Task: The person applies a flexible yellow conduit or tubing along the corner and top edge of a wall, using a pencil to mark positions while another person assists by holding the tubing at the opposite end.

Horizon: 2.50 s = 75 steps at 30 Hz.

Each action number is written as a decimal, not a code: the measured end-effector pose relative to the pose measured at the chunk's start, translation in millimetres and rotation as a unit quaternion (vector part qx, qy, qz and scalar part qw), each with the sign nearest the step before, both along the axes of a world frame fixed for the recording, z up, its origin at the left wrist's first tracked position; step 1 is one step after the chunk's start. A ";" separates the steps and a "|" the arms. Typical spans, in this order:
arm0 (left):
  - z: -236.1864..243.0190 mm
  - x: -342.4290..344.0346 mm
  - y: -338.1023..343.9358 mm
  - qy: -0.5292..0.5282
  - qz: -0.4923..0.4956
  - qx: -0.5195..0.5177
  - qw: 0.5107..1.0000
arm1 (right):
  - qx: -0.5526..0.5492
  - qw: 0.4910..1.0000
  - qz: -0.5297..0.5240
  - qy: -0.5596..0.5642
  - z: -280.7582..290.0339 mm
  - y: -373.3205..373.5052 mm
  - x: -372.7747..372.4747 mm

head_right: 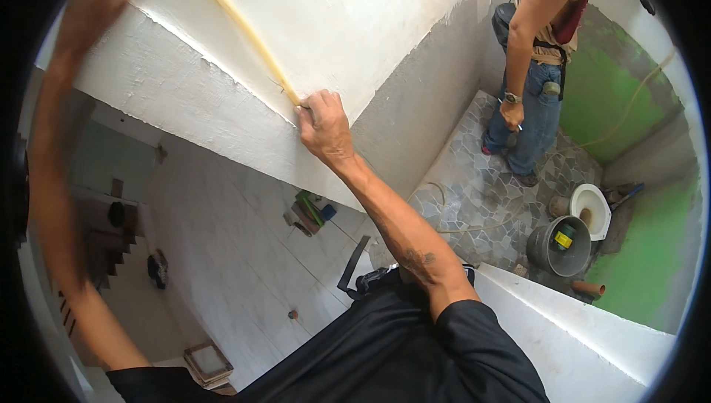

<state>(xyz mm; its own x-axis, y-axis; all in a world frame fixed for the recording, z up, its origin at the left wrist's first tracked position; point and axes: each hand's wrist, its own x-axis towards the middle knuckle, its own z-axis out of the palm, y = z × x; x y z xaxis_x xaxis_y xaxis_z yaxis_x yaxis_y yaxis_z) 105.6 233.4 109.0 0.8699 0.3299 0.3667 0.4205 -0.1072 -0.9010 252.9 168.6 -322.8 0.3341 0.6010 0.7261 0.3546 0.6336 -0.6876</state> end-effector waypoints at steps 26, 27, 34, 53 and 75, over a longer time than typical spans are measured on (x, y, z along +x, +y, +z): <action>-144.8 118.1 -1.1 0.282 -0.003 -0.445 0.850 | -0.013 0.989 -0.064 0.134 -2.6 -6.0 -30.6; -146.3 123.4 -2.4 0.292 0.030 -0.451 0.843 | -0.012 0.986 -0.074 0.148 -3.0 -6.6 -32.3; -153.5 117.0 -9.2 0.303 0.082 -0.494 0.811 | -0.020 0.973 -0.096 0.209 -1.2 -7.0 -46.4; -58.2 153.4 -5.0 0.215 0.115 -0.617 0.748 | -0.033 0.984 -0.020 0.171 -9.0 -6.4 -28.0; 81.5 -4.9 -53.6 0.212 -0.109 -0.301 0.923 | -0.024 0.987 -0.030 0.157 -9.2 -6.6 -28.6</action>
